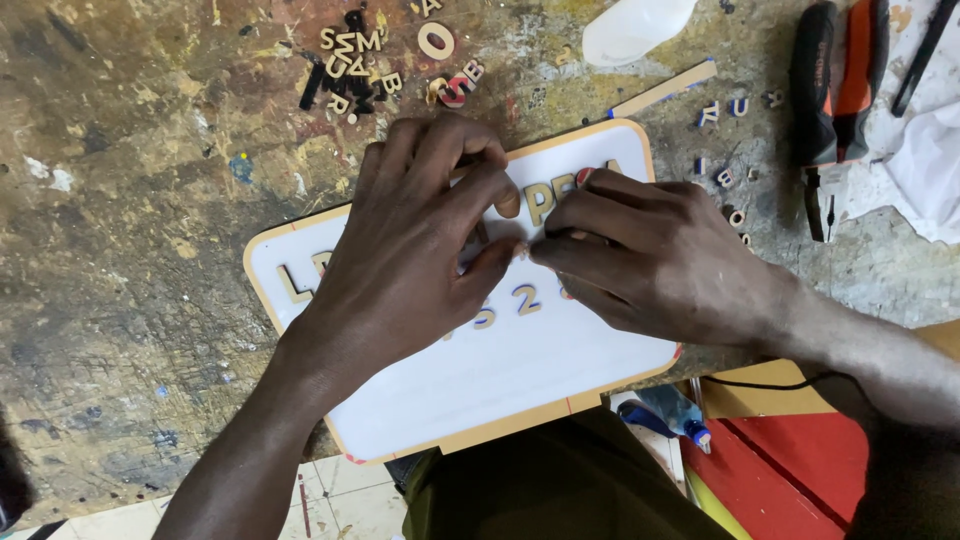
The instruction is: Gluing small letters and numbers onto a board to create a custom sign
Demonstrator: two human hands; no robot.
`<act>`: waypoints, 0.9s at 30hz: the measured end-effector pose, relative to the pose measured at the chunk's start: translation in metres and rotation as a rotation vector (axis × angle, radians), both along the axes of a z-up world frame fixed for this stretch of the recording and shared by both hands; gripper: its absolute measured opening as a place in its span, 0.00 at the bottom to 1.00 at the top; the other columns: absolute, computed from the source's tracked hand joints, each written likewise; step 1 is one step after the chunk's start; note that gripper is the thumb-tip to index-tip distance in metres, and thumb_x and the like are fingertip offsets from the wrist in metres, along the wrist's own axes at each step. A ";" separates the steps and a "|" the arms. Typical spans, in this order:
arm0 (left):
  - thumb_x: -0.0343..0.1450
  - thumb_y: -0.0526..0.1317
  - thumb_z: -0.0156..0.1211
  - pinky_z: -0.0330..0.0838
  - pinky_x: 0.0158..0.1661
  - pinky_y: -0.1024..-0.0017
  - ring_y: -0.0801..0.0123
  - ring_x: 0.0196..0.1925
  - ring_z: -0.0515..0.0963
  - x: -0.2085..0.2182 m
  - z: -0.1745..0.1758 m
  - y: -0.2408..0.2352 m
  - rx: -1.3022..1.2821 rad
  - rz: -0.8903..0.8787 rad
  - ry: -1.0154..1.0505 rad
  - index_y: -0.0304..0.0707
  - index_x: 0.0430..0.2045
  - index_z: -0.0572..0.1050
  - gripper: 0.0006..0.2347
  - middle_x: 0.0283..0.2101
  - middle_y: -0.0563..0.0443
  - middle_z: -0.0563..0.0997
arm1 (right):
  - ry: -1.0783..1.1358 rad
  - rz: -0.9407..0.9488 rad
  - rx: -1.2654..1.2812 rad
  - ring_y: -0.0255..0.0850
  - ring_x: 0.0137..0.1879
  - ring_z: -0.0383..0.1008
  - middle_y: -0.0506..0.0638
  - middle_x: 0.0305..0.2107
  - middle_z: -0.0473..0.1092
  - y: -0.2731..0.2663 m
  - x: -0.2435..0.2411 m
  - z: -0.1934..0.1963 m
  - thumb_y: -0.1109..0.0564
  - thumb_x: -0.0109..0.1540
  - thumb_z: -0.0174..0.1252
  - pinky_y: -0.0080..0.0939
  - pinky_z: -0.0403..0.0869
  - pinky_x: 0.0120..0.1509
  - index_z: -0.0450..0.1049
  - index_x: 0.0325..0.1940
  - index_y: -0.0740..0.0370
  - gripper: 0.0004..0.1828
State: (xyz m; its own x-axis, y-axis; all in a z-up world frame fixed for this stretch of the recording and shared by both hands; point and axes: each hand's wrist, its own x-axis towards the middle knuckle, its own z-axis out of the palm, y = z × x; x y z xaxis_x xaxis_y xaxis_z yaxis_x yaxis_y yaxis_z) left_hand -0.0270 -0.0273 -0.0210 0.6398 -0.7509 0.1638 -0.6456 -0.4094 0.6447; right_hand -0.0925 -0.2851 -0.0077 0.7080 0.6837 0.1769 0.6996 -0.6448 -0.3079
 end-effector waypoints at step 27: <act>0.66 0.37 0.76 0.62 0.54 0.54 0.48 0.62 0.69 -0.002 -0.005 -0.004 -0.023 0.042 0.080 0.47 0.45 0.71 0.18 0.57 0.50 0.74 | -0.252 0.051 -0.081 0.48 0.48 0.75 0.49 0.45 0.73 0.006 -0.005 0.004 0.63 0.75 0.62 0.46 0.75 0.39 0.77 0.49 0.57 0.02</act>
